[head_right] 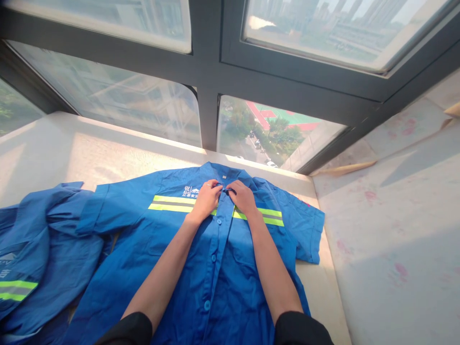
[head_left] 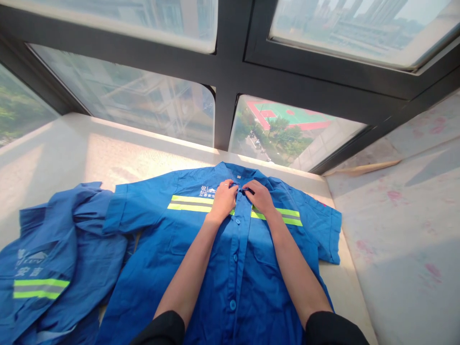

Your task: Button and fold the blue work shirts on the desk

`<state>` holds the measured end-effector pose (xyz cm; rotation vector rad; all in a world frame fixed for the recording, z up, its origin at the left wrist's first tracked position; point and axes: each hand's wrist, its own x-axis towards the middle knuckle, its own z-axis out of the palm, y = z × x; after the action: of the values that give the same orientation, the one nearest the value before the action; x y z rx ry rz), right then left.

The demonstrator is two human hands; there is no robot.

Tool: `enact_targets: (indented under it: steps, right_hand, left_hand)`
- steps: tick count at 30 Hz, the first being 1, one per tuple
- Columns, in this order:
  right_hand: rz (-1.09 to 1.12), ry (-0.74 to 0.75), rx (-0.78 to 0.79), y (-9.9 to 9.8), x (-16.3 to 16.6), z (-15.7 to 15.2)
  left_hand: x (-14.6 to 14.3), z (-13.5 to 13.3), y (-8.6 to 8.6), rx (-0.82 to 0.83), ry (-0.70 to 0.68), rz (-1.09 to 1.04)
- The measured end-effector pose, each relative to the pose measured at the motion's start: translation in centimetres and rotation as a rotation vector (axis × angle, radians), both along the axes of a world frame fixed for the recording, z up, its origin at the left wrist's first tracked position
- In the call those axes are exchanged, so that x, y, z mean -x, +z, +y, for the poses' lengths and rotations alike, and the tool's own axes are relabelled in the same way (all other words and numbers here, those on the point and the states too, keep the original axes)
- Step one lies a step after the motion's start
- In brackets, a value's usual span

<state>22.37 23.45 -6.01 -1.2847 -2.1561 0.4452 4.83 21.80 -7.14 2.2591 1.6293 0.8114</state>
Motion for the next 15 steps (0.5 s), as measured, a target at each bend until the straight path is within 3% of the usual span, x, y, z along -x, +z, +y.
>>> enact_targets:
  steps: [5, 15]
  right_hand:
    - [0.013, 0.003, -0.049, -0.5, 0.0, -0.1]
    - [0.060, 0.169, -0.169, -1.3, -0.2, 0.2]
  left_hand:
    - [-0.4, 0.2, 0.1, 0.032, 0.091, -0.010]
    - [-0.1, 0.7, 1.1, 0.121, 0.051, -0.319]
